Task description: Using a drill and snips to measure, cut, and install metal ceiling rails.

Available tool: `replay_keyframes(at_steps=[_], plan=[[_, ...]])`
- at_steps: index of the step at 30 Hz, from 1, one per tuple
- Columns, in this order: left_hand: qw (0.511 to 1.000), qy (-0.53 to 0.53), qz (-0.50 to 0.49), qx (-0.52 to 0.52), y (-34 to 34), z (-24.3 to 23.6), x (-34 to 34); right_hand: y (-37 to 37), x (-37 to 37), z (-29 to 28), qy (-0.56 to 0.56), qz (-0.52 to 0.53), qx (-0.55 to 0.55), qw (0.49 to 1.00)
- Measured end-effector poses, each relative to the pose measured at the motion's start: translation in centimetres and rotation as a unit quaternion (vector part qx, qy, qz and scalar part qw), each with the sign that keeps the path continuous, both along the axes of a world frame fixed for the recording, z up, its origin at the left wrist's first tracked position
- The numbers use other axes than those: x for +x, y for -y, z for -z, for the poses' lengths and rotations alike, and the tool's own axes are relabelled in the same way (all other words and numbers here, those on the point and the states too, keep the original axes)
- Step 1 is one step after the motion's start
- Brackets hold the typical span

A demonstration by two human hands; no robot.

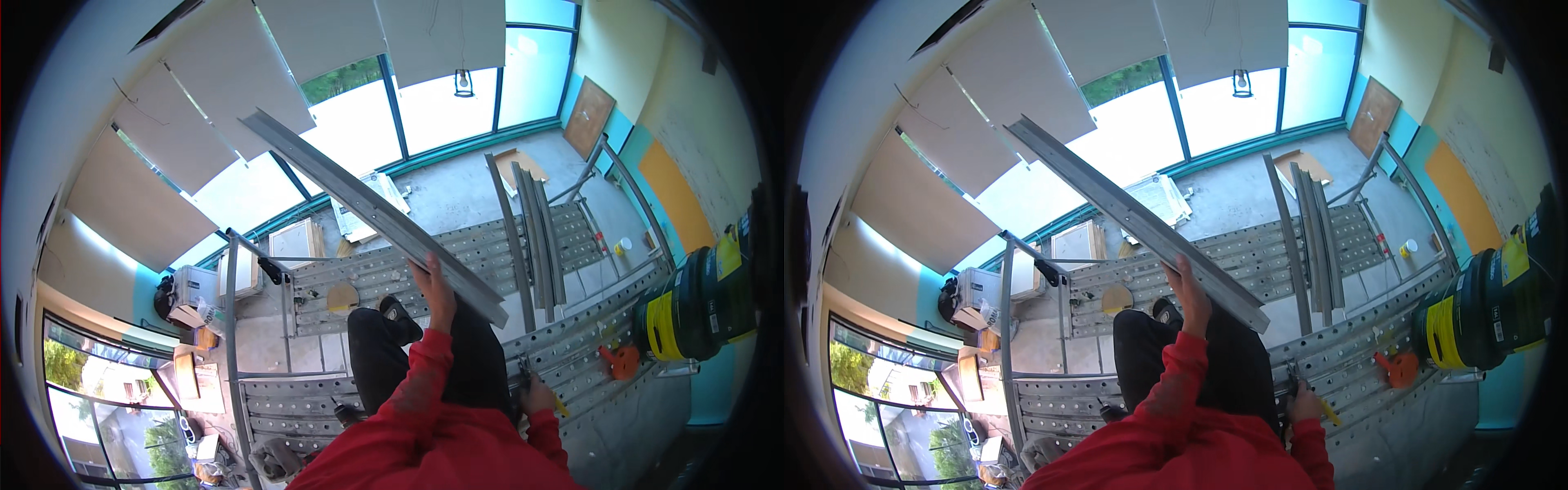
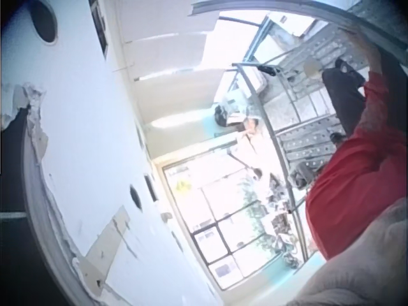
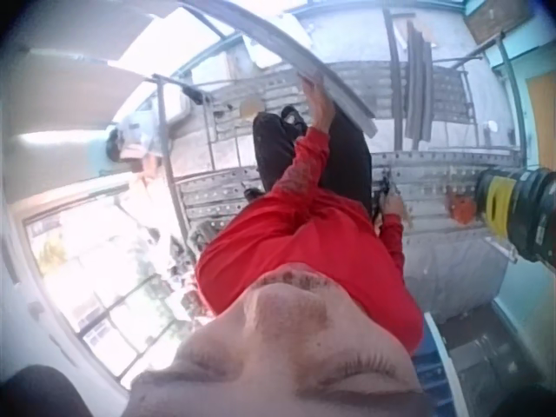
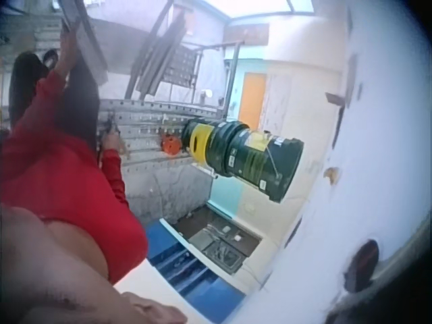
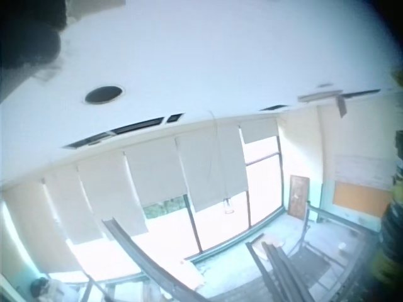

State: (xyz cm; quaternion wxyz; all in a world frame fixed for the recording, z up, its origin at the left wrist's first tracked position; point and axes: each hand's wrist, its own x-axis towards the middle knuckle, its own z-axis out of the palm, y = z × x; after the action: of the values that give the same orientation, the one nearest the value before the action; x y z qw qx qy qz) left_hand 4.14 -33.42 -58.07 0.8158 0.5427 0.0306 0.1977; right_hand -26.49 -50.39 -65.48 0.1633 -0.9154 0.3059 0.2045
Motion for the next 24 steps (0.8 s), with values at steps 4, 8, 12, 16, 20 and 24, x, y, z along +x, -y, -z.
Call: replay_keyframes(at_steps=[4,8,12,16,20,24], plan=[[0.992,0.059,0.081,-0.079,0.9,-5.6,-1.3,1.0,0.1,0.3,0.063,0.006,-0.019,0.998],[0.990,-0.078,0.094,-0.071,-0.9,-8.4,-1.0,0.8,0.4,0.8,0.059,0.006,-0.032,0.998],[0.968,0.031,-0.169,0.183,-1.8,-8.1,0.7,1.0,0.1,1.8,0.120,0.005,-0.003,0.993],[0.967,0.043,-0.182,0.171,-1.7,-9.4,0.3,1.0,0.6,1.0,0.074,0.014,-0.022,0.997],[0.971,0.049,-0.166,0.164,-1.8,-11.6,-0.4,0.3,2.3,-1.0,-0.001,0.001,-0.039,0.999],[0.959,0.074,-0.190,0.199,-1.7,-12.8,0.1,-0.7,6.9,-6.0,0.306,-0.047,-0.065,0.949]])
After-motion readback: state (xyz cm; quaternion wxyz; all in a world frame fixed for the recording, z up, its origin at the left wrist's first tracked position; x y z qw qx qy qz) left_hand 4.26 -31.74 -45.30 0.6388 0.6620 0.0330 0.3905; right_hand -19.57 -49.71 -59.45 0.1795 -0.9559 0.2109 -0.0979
